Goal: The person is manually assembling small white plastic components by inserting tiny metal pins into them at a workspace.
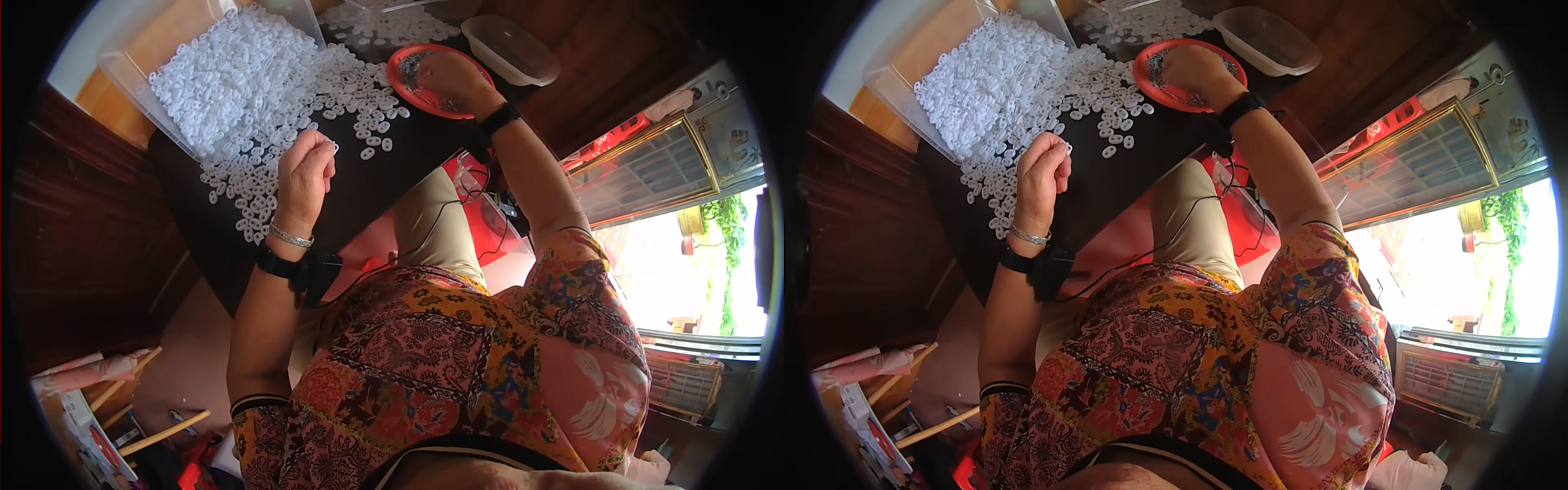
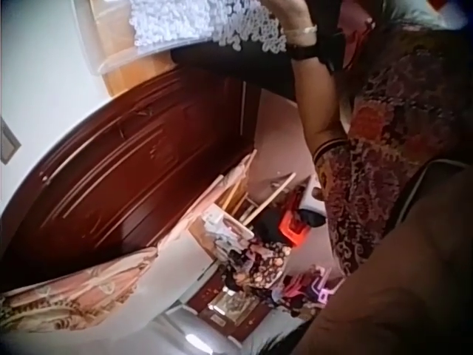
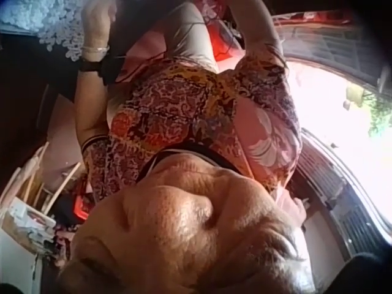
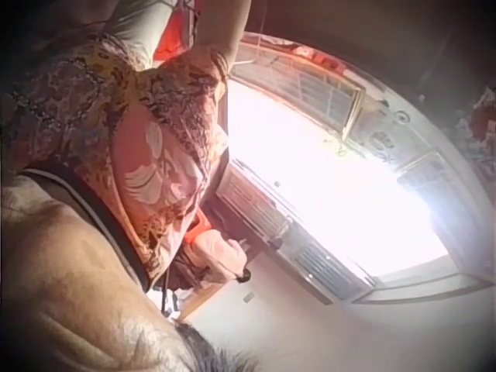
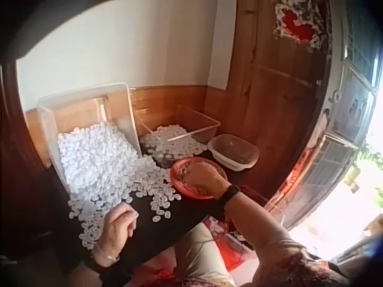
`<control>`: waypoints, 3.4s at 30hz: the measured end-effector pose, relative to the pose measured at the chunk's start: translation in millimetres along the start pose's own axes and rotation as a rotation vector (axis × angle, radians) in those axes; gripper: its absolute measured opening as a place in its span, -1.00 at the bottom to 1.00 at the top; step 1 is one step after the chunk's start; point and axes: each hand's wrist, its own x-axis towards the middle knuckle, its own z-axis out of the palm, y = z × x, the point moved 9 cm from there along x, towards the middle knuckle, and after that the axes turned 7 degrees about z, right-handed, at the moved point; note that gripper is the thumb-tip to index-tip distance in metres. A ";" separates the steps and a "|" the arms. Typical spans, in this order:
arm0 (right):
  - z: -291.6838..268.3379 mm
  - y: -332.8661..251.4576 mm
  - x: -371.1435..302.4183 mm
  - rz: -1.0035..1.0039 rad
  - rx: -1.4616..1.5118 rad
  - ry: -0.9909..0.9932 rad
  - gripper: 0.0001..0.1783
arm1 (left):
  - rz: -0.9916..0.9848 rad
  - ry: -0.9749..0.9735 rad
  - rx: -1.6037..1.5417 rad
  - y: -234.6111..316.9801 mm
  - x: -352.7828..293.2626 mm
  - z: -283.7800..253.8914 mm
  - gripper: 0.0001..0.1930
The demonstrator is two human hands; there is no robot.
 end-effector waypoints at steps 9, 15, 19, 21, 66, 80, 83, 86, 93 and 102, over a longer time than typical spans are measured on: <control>-11.2 24.8 -5.5 0.128 0.358 0.078 -0.76 | -0.002 -0.017 -0.014 -2.6 0.7 0.5 -0.80; -24.0 14.6 -8.8 0.184 0.561 0.031 -0.80 | -0.018 -0.015 -0.025 -4.5 0.6 -0.3 -0.81; -53.9 -34.6 -26.9 -0.195 0.820 -0.079 -0.87 | 0.017 0.031 -0.080 3.9 -2.0 -5.4 -0.83; -59.1 -48.1 -33.1 -0.260 0.757 0.022 -0.84 | 0.016 0.066 -0.116 4.9 -1.8 -5.9 -0.84; -63.1 -168.6 -68.0 -0.271 0.851 0.001 -0.86 | 0.224 0.060 0.249 24.8 -5.8 -5.2 -0.80; -56.8 -164.2 -68.1 -0.228 0.854 0.017 -0.86 | 0.216 0.064 0.250 21.0 -5.0 -4.6 -0.81; -57.2 -165.7 -69.7 -0.228 0.844 0.011 -0.86 | 0.211 0.056 0.251 22.7 -6.7 -2.5 -0.82; -58.5 -168.4 -71.1 -0.243 0.842 0.013 -0.86 | 0.228 0.045 0.262 20.9 -6.5 -3.0 -0.82; -53.5 -170.1 -70.3 -0.281 0.814 -0.056 -0.86 | 0.193 -0.011 0.199 18.1 -8.1 3.4 -0.83; -32.3 -153.7 -67.0 -0.050 1.006 -0.088 -0.79 | 0.008 0.043 -0.005 3.2 -4.4 -2.8 -0.86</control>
